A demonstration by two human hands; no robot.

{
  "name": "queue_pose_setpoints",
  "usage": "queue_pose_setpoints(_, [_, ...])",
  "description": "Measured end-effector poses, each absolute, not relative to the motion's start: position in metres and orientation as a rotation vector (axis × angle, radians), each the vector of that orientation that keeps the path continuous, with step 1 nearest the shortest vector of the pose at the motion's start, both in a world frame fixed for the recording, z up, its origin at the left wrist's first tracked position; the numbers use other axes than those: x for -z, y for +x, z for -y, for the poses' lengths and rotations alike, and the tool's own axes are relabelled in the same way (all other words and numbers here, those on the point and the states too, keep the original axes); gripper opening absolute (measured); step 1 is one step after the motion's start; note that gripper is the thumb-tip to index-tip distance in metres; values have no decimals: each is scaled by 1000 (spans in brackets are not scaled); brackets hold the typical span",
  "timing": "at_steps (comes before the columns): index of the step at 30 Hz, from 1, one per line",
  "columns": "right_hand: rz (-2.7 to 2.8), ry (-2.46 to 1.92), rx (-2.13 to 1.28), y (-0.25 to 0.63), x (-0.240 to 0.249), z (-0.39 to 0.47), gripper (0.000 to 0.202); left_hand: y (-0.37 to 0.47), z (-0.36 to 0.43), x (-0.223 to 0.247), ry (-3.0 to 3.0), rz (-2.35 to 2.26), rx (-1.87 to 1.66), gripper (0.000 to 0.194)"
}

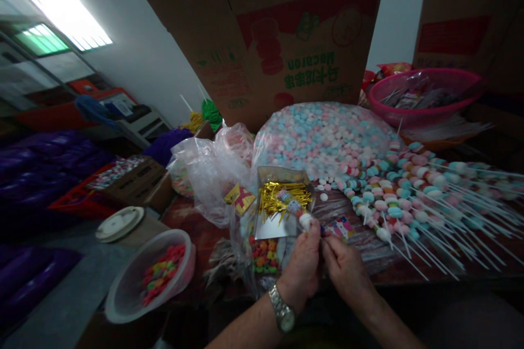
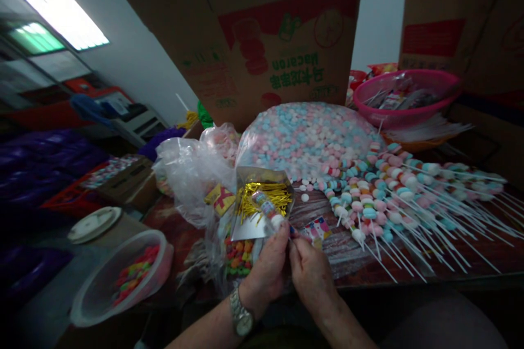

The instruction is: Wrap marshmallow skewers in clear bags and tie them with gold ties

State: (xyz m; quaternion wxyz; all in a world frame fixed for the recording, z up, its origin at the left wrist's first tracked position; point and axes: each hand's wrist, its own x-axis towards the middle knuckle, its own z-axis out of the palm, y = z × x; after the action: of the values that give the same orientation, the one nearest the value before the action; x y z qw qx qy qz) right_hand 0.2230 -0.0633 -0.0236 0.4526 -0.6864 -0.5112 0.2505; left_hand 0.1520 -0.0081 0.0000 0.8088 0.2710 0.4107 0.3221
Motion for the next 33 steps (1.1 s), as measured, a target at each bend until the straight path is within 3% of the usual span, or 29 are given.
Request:
queue_pose_setpoints(9, [1368, -1857, -412, 227, 33, 65, 34, 142, 3, -7, 1364, -863, -583, 32])
queue_pose_setpoints(14, [1430, -1709, -390, 248, 28, 62, 34, 103, -6, -47, 2138, -679, -293, 23])
queue_pose_setpoints(18, [1595, -1638, -511, 268, 4, 68, 38, 78, -34, -84, 2889, -889, -534, 38])
queue_pose_setpoints(20, [1728, -1599, -556, 272, -11, 70, 39, 75, -46, -86, 3057, -825, -456, 40])
queue_pose_setpoints(24, [1950, -1600, -500, 276, -27, 66, 37, 79, -48, -66, 2789, -589, -40, 26])
queue_pose_setpoints(30, [2222, -1593, -282, 283, -30, 51, 33, 87, -24, -35, 2164, -627, -249, 28])
queue_pose_setpoints(33, [1876, -1651, -276, 282, -25, 46, 25, 91, -20, -23, 1844, -772, -314, 28])
